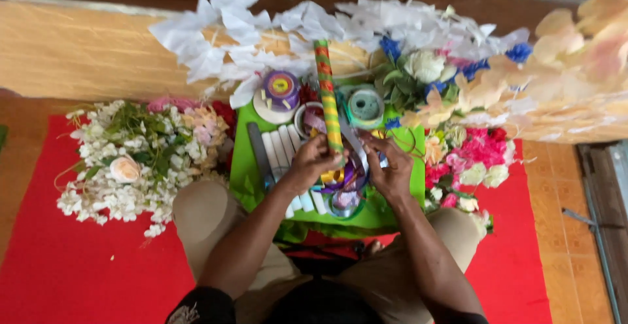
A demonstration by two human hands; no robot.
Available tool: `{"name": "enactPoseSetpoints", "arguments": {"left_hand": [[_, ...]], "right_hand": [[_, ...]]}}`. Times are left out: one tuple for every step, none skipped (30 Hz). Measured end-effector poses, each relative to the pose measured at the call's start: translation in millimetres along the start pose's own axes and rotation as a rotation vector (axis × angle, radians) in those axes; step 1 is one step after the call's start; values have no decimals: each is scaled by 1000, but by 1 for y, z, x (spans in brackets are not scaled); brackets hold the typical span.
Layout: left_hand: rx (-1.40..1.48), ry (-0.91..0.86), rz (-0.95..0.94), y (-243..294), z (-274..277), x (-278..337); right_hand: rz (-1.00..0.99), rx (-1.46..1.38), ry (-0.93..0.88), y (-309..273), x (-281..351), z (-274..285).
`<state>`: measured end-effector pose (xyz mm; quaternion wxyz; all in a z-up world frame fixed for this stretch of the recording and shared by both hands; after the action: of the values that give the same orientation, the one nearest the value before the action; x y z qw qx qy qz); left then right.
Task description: The person sits on a red mat and decorates a yellow cylindrical object by wrapping it with colorful ribbons. They use scissors to cut the ribbons and secure them around the cylinder, surrounded by various craft supplies and artificial flowers.
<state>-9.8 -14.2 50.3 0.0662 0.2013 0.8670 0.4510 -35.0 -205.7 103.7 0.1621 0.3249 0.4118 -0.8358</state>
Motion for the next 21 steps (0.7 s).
{"name": "enactPoseSetpoints", "arguments": {"left_hand": [[2,8,16,-1,0,4],[45,15,3,-2,-1,3],[88,22,-10,-2,-3,3],[87,19,-4,0,-5,3],[60,14,-19,2,-7,4],[33,15,-35,4,-8,7],[33,16,-32,0,-5,6],[42,19,-32,-3,-1,5],[50,22,-32,-5,3,4],[51,28,-33,-5,5,4],[57,21,-42,-4,6,4],[64,12,-49,-3,7,3],[66,15,-46,-3,9,3],[55,7,-57,-2,10,1],[45,0,-67,-2,11,-1],[46,-2,-63,-2,12,-1],[43,2,-64,-3,13,-1],[38,6,-65,-4,14,-1],[39,6,-61,-3,14,-1],[38,3,-59,-2,13,-1],[38,0,-58,-1,13,0]], "right_hand": [[-17,-2,-6,5,11,-4],[-1,11,5,12,19,-6],[15,25,15,18,27,-8],[10,28,18,17,26,-9],[33,24,11,15,26,-11],[57,14,1,12,26,-14],[53,14,0,7,23,-13],[55,-32,-17,1,20,-12],[56,-77,-34,-5,16,-13],[55,-81,-38,-6,18,-13],[60,-78,-62,-8,19,-14],[64,-71,-85,-10,20,-13],[61,-71,-88,-11,21,-15],[55,-89,-102,-10,21,-16],[49,-107,-115,-10,22,-18],[46,-104,-114,-11,21,-18],[41,-102,-114,-11,21,-19],[35,-101,-114,-12,20,-20],[32,-100,-113,-8,21,-22],[22,-151,-113,-4,22,-24],[12,-202,-112,-1,23,-26]]}}
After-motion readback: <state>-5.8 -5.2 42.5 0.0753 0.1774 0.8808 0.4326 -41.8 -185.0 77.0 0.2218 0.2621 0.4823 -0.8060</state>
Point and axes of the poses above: each hand's wrist, its own x-axis away from the middle knuckle, its own z-axis out of the back of the hand, y = z × x, the point moved 1 cm from there along -x, towards the middle knuckle, and after that the axes turned 7 degrees about x, right-handed, at the moved point
